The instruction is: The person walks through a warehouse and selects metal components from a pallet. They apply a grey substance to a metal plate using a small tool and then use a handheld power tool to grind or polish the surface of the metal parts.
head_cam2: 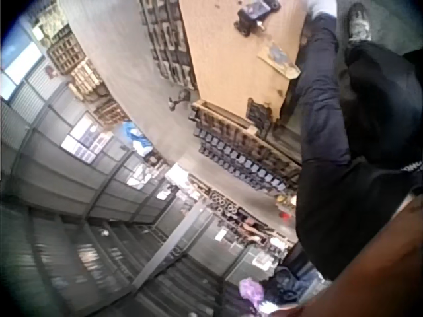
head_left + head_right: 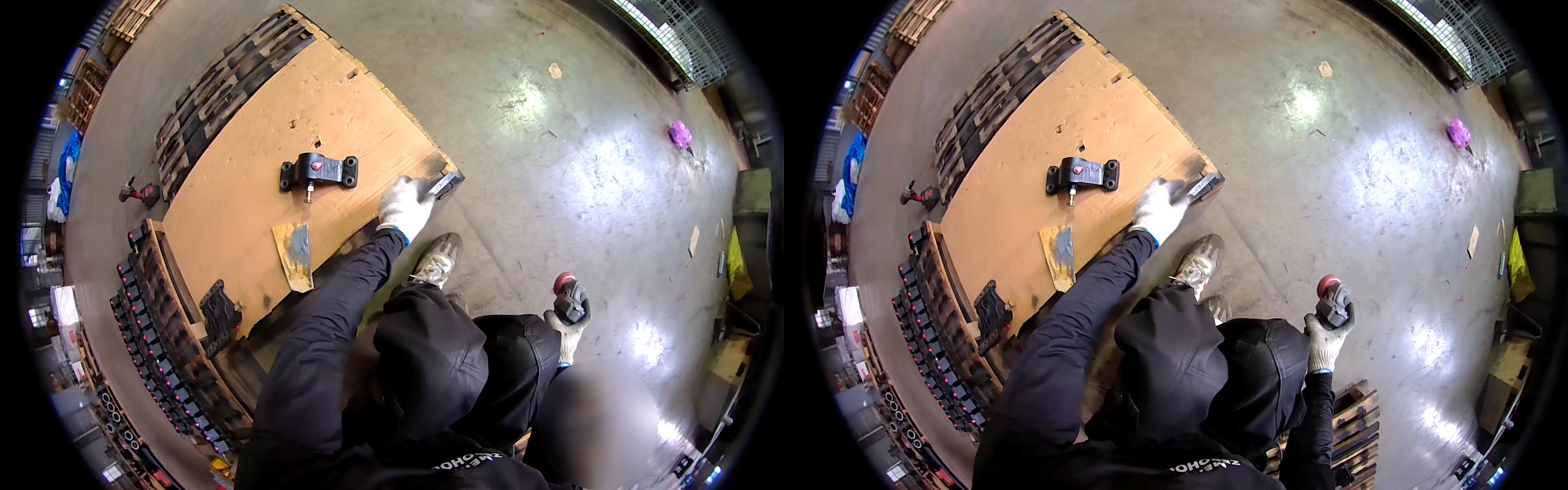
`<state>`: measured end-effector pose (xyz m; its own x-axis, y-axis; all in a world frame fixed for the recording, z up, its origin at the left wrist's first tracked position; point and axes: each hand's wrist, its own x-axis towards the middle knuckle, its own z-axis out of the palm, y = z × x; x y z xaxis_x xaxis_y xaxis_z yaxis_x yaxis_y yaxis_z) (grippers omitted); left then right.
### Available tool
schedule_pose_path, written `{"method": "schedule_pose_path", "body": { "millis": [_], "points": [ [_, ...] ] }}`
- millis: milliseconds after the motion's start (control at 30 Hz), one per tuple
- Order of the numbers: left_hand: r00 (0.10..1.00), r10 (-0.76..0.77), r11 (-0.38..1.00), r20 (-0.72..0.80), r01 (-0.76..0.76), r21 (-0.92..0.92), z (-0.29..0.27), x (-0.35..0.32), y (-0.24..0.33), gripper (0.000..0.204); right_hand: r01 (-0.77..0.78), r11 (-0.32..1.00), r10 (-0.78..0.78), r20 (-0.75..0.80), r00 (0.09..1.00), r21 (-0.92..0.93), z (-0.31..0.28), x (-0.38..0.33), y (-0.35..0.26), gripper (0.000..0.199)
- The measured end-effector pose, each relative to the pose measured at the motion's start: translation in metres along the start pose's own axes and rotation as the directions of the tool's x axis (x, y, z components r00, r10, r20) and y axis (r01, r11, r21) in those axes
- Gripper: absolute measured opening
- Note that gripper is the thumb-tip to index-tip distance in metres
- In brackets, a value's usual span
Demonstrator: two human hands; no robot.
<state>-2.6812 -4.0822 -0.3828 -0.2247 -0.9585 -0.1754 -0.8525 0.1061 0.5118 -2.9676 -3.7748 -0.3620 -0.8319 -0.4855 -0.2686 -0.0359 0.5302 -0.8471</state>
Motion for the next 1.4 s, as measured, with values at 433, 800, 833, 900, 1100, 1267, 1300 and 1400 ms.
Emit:
{"method": "schedule_pose_path", "body": {
  "millis": [433, 800, 833, 900, 1100, 1267, 1300, 1400],
  "points": [
    [0.953, 0.302, 0.858, 0.025, -0.283, 0.428, 0.08, 0.025, -0.016, 0.036, -0.233, 0.967, 0.228, -0.061, 0.972, -0.102, 0.022, 0.012, 0.044, 0.102],
    [0.961, -0.197, 0.933, 0.196, 0.245, -0.264, 0.058, 0.047, -0.018, 0.023, -0.069, 0.991, 0.068, -0.01, 0.998, -0.111, 0.029, 0.022, 0.069, 0.1],
    [0.961, -0.182, 0.948, 0.209, 0.228, -0.221, 0.056, 0.047, -0.016, 0.022, -0.078, 0.989, 0.077, -0.013, 0.997, -0.129, 0.032, 0.021, 0.069, 0.1],
    [0.97, -0.188, 0.972, 0.154, 0.206, -0.114, 0.054, 0.042, -0.011, 0.021, -0.096, 0.982, 0.095, -0.018, 0.995, -0.165, 0.037, 0.021, 0.069, 0.1],
    [0.986, -0.153, 0.988, -0.068, 0.152, -0.029, 0.061, 0.028, 0.001, 0.022, -0.184, 0.983, 0.184, 0.004, 0.983, -0.017, 0.046, 0.01, 0.039, 0.101],
    [0.976, -0.218, 0.975, -0.028, 0.216, -0.045, 0.05, 0.029, 0.001, 0.023, -0.192, 0.981, 0.192, -0.009, 0.981, -0.012, 0.039, 0.005, 0.033, 0.102],
    [0.972, -0.235, 0.971, -0.013, 0.234, -0.048, 0.049, 0.031, -0.002, 0.024, -0.213, 0.977, 0.213, 0.007, 0.977, -0.012, 0.039, 0.003, 0.028, 0.102],
    [0.94, -0.341, 0.909, 0.018, 0.335, -0.248, 0.051, 0.036, -0.016, 0.028, -0.299, 0.954, 0.298, 0.044, 0.954, 0.01, 0.04, 0.004, 0.022, 0.103]
  ]
}}
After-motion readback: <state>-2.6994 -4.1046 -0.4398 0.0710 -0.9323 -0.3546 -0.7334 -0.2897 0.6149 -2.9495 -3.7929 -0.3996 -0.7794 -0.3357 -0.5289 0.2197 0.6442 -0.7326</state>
